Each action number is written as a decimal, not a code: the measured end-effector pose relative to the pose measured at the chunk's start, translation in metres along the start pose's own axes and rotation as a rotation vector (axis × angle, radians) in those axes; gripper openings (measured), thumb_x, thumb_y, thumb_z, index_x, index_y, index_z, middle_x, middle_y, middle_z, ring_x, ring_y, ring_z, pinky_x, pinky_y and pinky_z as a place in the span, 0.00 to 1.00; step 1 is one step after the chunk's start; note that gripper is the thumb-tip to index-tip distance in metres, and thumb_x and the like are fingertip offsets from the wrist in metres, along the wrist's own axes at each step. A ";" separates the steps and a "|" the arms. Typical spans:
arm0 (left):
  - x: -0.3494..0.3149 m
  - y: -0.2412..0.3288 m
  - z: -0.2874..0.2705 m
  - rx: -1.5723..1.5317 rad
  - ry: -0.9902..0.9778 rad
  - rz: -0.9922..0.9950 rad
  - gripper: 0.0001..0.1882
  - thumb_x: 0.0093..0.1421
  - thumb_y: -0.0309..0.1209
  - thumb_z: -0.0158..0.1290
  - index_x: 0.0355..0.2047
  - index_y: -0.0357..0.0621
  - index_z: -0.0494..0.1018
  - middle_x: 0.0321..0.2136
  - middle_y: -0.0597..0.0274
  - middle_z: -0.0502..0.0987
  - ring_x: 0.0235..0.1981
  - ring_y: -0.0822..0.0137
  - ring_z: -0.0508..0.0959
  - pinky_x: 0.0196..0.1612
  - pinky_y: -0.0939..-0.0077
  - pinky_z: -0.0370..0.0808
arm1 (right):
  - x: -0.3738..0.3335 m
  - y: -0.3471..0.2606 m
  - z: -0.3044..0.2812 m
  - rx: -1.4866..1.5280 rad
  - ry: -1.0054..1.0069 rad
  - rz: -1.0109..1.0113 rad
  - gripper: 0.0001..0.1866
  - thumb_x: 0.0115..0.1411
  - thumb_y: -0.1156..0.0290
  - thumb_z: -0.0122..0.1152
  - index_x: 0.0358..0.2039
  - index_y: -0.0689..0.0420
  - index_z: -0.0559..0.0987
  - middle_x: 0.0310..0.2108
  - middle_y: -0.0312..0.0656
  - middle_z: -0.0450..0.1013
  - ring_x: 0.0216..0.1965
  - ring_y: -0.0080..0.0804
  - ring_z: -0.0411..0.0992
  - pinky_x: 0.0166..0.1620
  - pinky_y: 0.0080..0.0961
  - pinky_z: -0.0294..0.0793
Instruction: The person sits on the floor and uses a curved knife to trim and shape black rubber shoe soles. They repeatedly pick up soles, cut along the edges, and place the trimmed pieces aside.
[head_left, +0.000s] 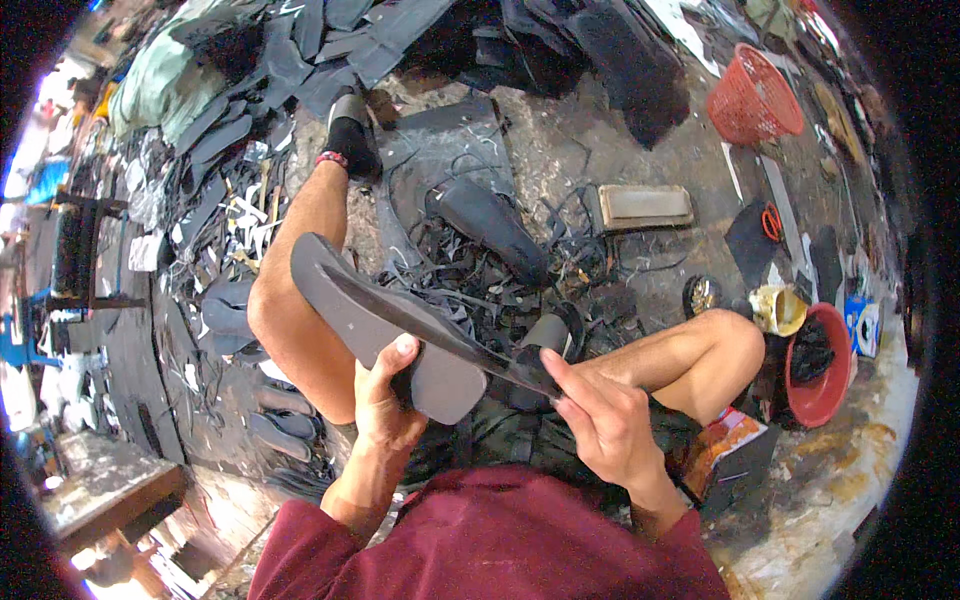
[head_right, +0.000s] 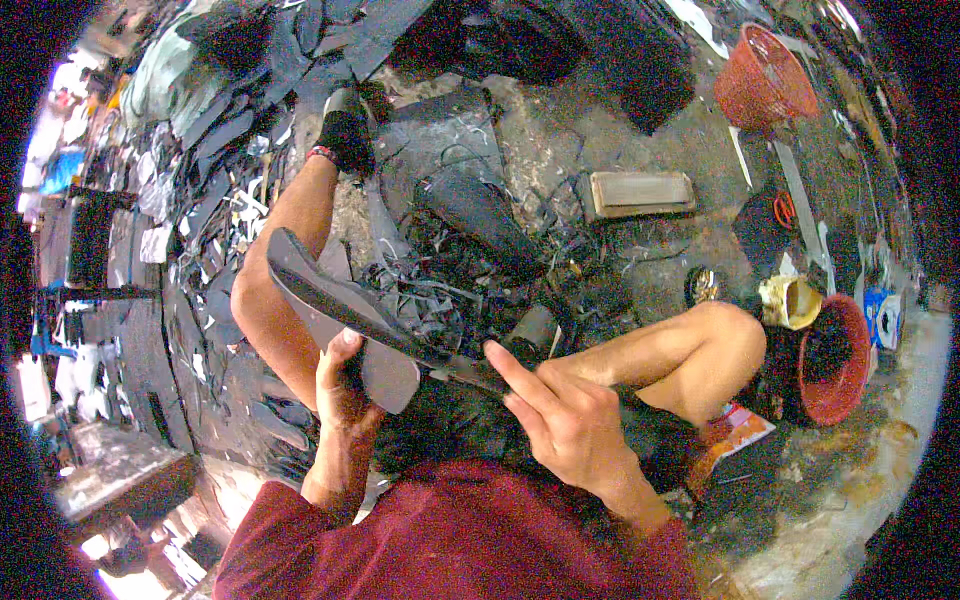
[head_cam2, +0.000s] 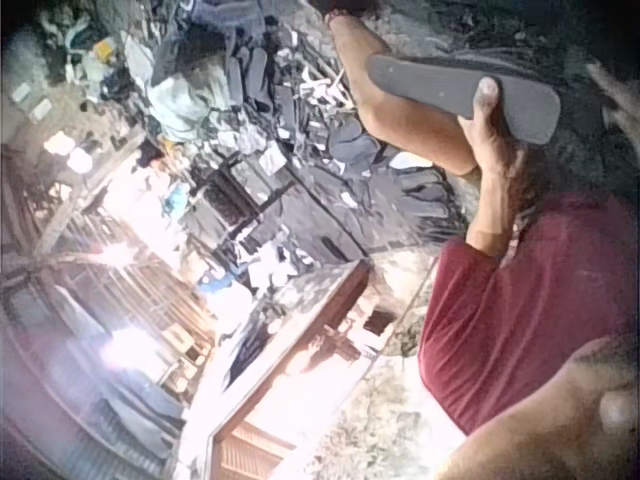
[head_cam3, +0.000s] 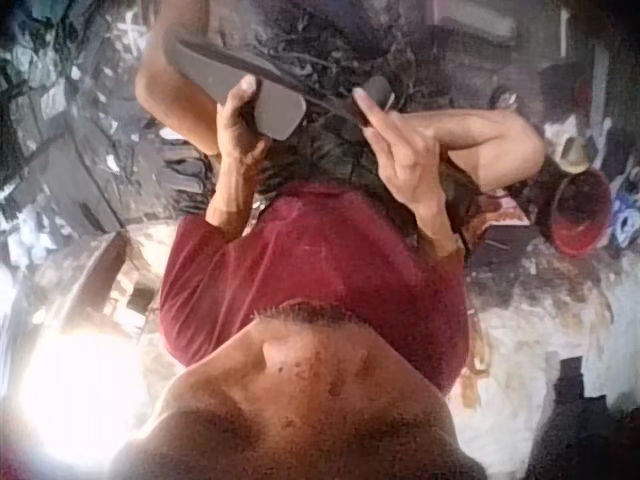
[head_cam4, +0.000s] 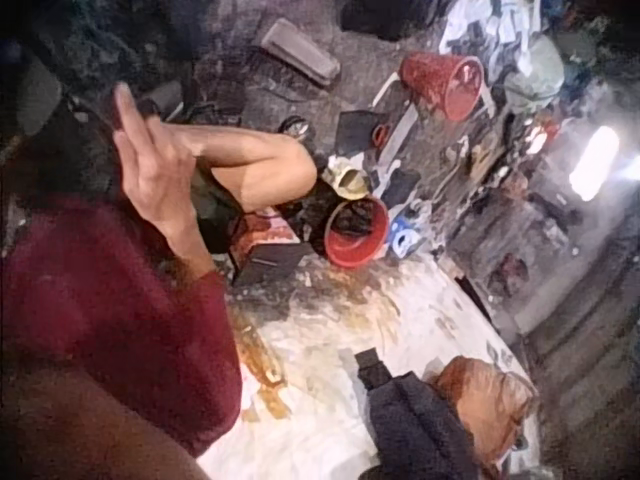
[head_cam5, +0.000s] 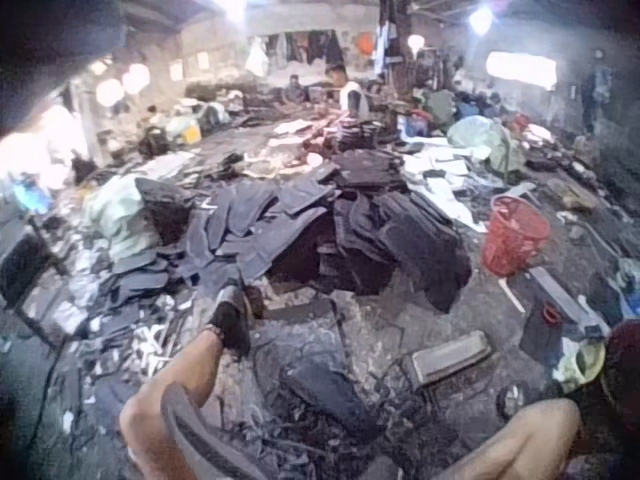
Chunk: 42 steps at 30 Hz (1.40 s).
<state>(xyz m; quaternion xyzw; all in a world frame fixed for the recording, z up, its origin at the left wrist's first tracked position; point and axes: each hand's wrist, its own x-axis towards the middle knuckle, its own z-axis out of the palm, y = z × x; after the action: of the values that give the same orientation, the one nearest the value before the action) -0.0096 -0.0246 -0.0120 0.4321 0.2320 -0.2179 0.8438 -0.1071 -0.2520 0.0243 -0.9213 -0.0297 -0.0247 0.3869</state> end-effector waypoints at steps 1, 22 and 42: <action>0.000 -0.002 -0.005 0.045 -0.014 0.013 0.26 0.53 0.39 0.62 0.49 0.40 0.72 0.41 0.55 0.79 0.42 0.56 0.80 0.48 0.60 0.78 | 0.009 -0.002 0.004 0.023 -0.028 0.003 0.25 0.64 0.70 0.57 0.63 0.50 0.73 0.23 0.43 0.69 0.24 0.43 0.72 0.29 0.38 0.73; 0.016 0.023 -0.003 0.445 0.086 0.875 0.33 0.57 0.08 0.48 0.64 0.34 0.60 0.67 0.45 0.59 0.68 0.53 0.63 0.68 0.60 0.61 | 0.096 0.000 0.047 1.048 0.192 0.626 0.21 0.53 0.68 0.76 0.43 0.64 0.78 0.30 0.31 0.75 0.27 0.19 0.72 0.35 0.19 0.72; -0.067 -0.088 -0.464 0.516 2.138 0.099 0.35 0.47 0.42 0.63 0.56 0.42 0.73 0.49 0.44 0.75 0.50 0.43 0.73 0.55 0.51 0.70 | 0.096 0.114 0.045 0.796 0.368 0.722 0.20 0.63 0.58 0.65 0.52 0.52 0.77 0.29 0.33 0.71 0.21 0.19 0.66 0.23 0.17 0.65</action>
<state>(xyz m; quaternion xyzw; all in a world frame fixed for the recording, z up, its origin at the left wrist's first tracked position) -0.2073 0.3247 -0.2691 0.5699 0.7728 0.2610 0.0998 -0.0025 -0.2967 -0.0817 -0.6367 0.3480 -0.0377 0.6871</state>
